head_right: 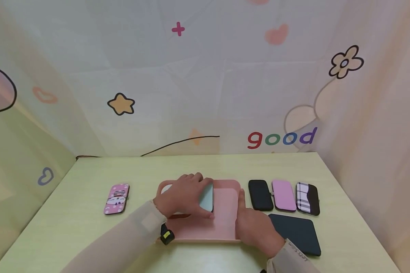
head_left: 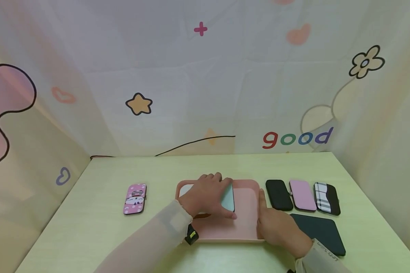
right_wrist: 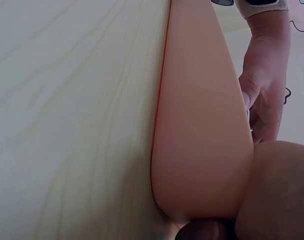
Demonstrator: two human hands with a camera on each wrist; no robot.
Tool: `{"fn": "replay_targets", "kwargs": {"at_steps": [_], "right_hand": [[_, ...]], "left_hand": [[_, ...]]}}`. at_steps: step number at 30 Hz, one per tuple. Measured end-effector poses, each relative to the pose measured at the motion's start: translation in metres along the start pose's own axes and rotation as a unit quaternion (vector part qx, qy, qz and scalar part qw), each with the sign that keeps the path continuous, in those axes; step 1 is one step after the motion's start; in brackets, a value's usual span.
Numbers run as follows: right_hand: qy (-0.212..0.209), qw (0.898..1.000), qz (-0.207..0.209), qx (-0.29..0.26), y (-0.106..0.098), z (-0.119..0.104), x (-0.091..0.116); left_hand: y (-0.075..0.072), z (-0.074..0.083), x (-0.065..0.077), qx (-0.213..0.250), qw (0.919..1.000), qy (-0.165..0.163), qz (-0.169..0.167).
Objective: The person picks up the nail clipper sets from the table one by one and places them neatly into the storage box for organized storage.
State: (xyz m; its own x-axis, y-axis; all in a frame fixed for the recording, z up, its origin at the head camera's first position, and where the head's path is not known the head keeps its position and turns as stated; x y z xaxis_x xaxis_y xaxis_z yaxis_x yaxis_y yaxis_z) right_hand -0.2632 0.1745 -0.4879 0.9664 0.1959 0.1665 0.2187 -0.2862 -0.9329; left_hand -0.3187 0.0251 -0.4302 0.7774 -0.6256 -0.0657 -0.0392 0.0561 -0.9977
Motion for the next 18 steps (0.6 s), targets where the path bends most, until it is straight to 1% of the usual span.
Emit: {"fn": "replay_targets", "kwargs": {"at_steps": [6,12,18], "right_hand": [[0.000,1.000,0.002,-0.005,0.000,0.000,0.000],[-0.004,1.000,0.004,-0.002,0.000,-0.001,0.000],[-0.004,1.000,0.005,0.000,-0.001,-0.001,0.000]], "left_hand": [[0.008,0.002,-0.004,-0.009,0.9997,0.000,-0.021],[0.012,0.004,-0.004,-0.013,0.9993,0.002,-0.035],[0.015,0.003,-0.006,-0.014,0.9983,-0.007,-0.056]]}}
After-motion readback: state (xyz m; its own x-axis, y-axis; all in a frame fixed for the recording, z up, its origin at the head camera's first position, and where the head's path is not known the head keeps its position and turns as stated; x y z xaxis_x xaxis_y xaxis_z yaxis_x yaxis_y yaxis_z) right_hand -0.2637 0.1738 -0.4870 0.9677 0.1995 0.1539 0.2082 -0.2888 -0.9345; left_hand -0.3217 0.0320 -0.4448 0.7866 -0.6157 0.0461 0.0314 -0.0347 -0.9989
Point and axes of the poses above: each hand's wrist, its own x-axis away from the middle knuckle, its own y-axis out of the palm, z = x × y, the point moved 9 cm from there along -x, towards the middle knuckle, and after that the axes turned 3 degrees about z, right-handed, at the moved point
